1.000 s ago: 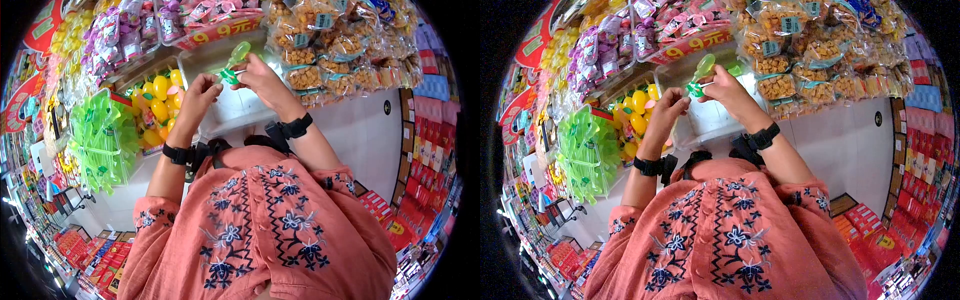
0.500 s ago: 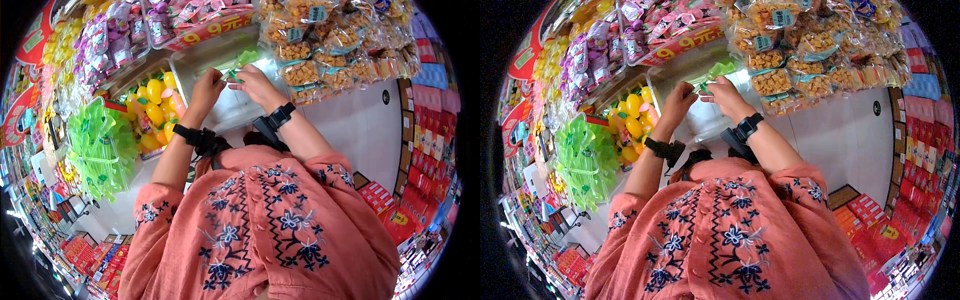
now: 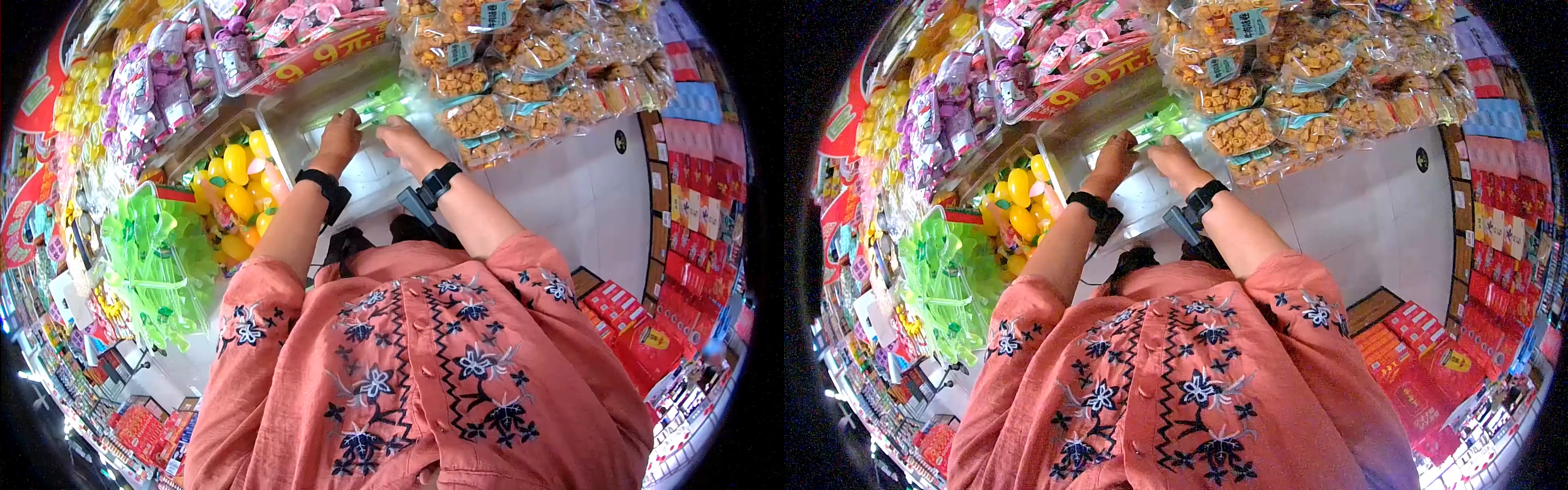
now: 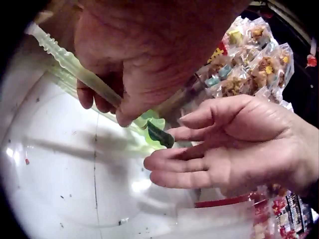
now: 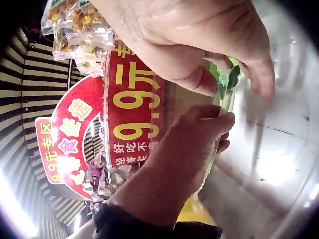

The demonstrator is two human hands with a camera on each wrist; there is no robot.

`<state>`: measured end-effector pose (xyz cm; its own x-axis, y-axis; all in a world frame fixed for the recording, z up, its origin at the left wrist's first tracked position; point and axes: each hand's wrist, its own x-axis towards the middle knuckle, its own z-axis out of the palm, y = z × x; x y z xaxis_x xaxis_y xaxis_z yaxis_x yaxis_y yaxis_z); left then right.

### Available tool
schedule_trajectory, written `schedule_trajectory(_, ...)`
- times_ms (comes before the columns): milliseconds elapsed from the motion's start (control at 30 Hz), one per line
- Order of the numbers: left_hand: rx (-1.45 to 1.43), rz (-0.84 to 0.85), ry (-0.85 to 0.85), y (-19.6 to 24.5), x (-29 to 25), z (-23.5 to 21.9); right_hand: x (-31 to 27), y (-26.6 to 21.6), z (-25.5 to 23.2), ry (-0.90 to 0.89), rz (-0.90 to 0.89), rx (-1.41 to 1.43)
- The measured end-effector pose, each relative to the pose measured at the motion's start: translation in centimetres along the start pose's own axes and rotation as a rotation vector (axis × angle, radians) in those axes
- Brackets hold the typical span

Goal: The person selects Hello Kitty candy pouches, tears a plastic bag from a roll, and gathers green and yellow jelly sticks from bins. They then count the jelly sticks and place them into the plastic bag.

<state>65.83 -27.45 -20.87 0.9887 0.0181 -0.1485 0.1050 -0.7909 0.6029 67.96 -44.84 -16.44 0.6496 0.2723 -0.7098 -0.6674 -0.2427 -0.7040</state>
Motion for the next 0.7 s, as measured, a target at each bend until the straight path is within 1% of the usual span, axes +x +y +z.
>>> schedule_trajectory(167,-0.004,0.004,0.015,-0.8,0.7,1.6,-1.6,-1.2,-0.2,-0.033,0.034,-0.033)
schedule_trajectory(267,0.23,-0.076,-0.007,1.8,0.1,0.3,-1.6,-1.0,-0.4,-0.071,0.06,-0.021)
schedule_trajectory(367,0.416,-0.099,-0.021,2.8,0.1,0.0,-0.5,0.1,-0.5,-0.096,0.083,0.01)
schedule_trajectory(467,0.488,-0.048,-0.004,2.8,0.2,0.1,-0.6,0.3,-0.7,-0.11,0.083,0.015)
schedule_trajectory(567,0.466,-0.031,0.068,1.6,0.7,1.1,-0.9,0.2,-0.9,-0.114,0.084,0.024)
schedule_trajectory(700,0.452,0.012,0.088,1.4,1.1,0.6,-0.1,1.2,-1.2,-0.132,0.085,0.047)
